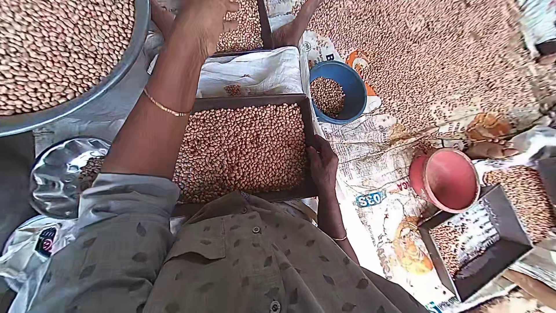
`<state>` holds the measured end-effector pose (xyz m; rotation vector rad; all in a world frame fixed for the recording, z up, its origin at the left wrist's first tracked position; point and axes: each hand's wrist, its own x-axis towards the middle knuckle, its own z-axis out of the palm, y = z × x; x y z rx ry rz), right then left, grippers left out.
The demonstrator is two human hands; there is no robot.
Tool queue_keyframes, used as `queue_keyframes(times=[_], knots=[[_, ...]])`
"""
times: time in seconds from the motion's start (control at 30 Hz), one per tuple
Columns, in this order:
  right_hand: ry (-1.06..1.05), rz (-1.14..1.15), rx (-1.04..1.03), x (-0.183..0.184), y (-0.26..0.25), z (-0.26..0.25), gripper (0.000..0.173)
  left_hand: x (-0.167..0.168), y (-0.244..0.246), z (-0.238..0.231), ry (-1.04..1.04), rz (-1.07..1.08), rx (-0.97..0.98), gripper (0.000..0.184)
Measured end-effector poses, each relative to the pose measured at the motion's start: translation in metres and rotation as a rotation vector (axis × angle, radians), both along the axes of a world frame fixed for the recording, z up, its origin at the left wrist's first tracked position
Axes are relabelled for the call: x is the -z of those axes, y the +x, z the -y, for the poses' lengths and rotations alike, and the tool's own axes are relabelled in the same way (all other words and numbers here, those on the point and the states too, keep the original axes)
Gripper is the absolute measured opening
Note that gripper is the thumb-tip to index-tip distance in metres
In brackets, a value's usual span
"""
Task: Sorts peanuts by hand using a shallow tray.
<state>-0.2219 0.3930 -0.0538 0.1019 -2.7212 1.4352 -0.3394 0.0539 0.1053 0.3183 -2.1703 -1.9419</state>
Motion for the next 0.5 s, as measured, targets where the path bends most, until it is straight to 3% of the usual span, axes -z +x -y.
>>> queue_keyframes(times=[0.1,0.17,0.27,0.4,0.5], knots=[[0.005,-0.014,0.005,0.001,-0.001,0.001,0.037,0.055,0.065,-0.008,-0.329,0.026,0.112,0.027],[0.0,-0.01,0.009,-0.001,0.0,0.001,0.037,0.098,0.098,-0.01,-0.519,-0.006,0.121,0.025],[0.021,-0.011,0.011,-0.001,0.0,0.003,0.036,0.142,0.114,-0.02,-0.655,-0.132,0.13,0.024],[0.052,-0.027,0.014,0.001,0.001,0.005,0.037,0.16,0.099,-0.036,-0.886,-0.055,0.264,0.024],[0.047,-0.033,0.018,0.001,0.0,0.003,0.037,0.164,0.096,-0.039,-0.919,-0.038,0.268,0.023]])
